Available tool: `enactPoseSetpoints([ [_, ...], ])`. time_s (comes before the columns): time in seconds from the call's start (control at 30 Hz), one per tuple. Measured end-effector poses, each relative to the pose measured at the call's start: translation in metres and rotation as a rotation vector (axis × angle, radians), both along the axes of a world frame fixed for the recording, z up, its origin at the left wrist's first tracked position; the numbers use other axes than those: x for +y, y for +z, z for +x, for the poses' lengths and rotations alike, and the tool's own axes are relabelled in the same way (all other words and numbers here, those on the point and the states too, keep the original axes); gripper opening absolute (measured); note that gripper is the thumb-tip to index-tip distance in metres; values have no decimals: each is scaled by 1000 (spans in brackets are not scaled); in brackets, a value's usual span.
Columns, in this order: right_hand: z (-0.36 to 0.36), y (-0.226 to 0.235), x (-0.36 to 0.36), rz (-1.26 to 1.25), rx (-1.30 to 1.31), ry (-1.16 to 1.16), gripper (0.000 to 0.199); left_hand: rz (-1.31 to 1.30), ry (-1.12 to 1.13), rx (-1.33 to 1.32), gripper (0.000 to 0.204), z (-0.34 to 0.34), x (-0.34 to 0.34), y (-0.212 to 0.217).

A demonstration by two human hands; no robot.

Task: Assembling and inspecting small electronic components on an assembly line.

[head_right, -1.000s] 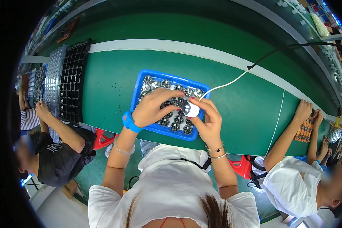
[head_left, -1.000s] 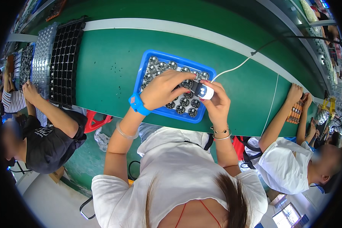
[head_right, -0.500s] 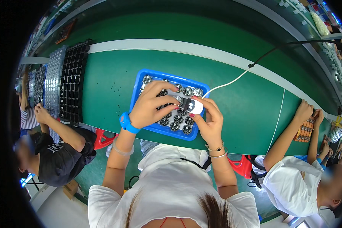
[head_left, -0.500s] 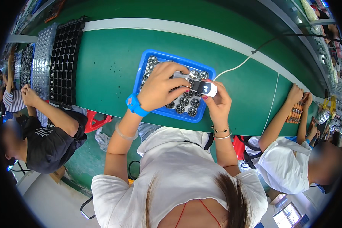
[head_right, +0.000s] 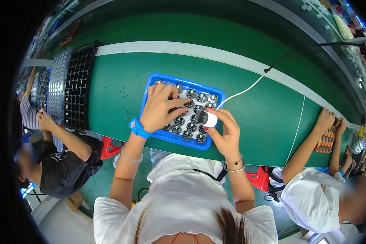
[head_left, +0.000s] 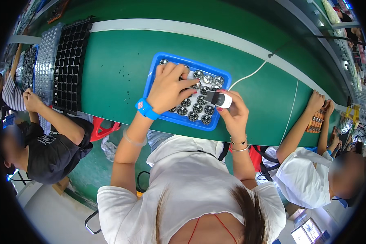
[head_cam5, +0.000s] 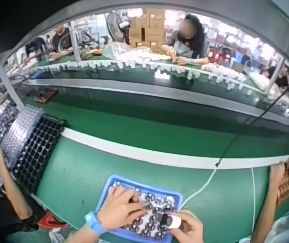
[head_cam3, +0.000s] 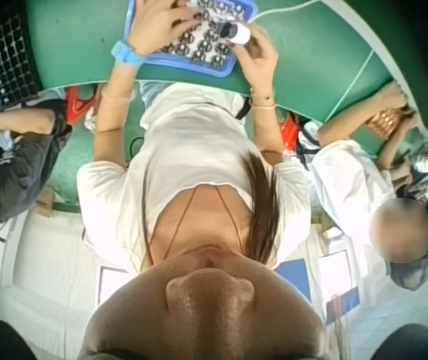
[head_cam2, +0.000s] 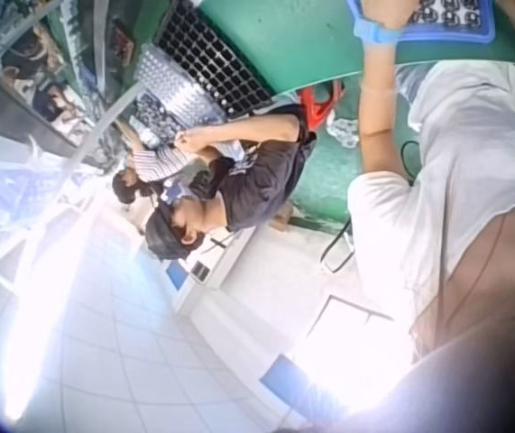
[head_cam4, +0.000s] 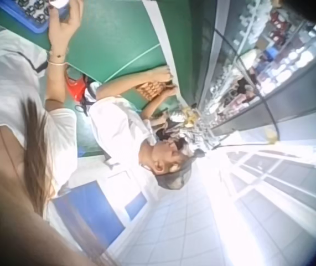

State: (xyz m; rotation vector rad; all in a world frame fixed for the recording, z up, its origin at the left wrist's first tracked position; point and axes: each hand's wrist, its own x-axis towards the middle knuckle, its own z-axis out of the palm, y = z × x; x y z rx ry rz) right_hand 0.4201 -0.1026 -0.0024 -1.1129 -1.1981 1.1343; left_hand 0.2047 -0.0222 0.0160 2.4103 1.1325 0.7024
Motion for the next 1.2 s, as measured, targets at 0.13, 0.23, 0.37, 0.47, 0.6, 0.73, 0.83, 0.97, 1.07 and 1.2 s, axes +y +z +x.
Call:
enactPoseSetpoints([
  [0.13,1,-2,-2,28,-176,46,40,17,-49,34,19,-17,-8,5],
  [0.23,-4,7,2,66,-295,72,41,36,-97,45,17,-18,-13,-5],
  [0.37,-14,14,3,163,-481,98,39,84,-76,1,16,-9,-18,6],
  [0.47,-14,12,2,152,-463,66,38,148,-102,-38,14,-4,-19,8],
  [0.6,-14,14,2,142,-431,40,37,122,-101,-82,14,-2,-20,12],
  [0.73,-9,4,-2,177,-447,61,37,95,-71,-76,11,0,-20,12],
  [0.83,-9,-1,-13,0,-48,-116,40,141,-91,50,10,-6,-17,2],
  [0.97,0,0,-14,34,-141,-93,39,80,-95,60,13,-7,-17,-10],
  [1.07,4,0,-17,54,-254,-10,36,56,-48,2,14,-8,-20,0],
  [1.2,-2,5,-19,107,-312,26,38,-20,-120,8,17,-23,-28,3],
])
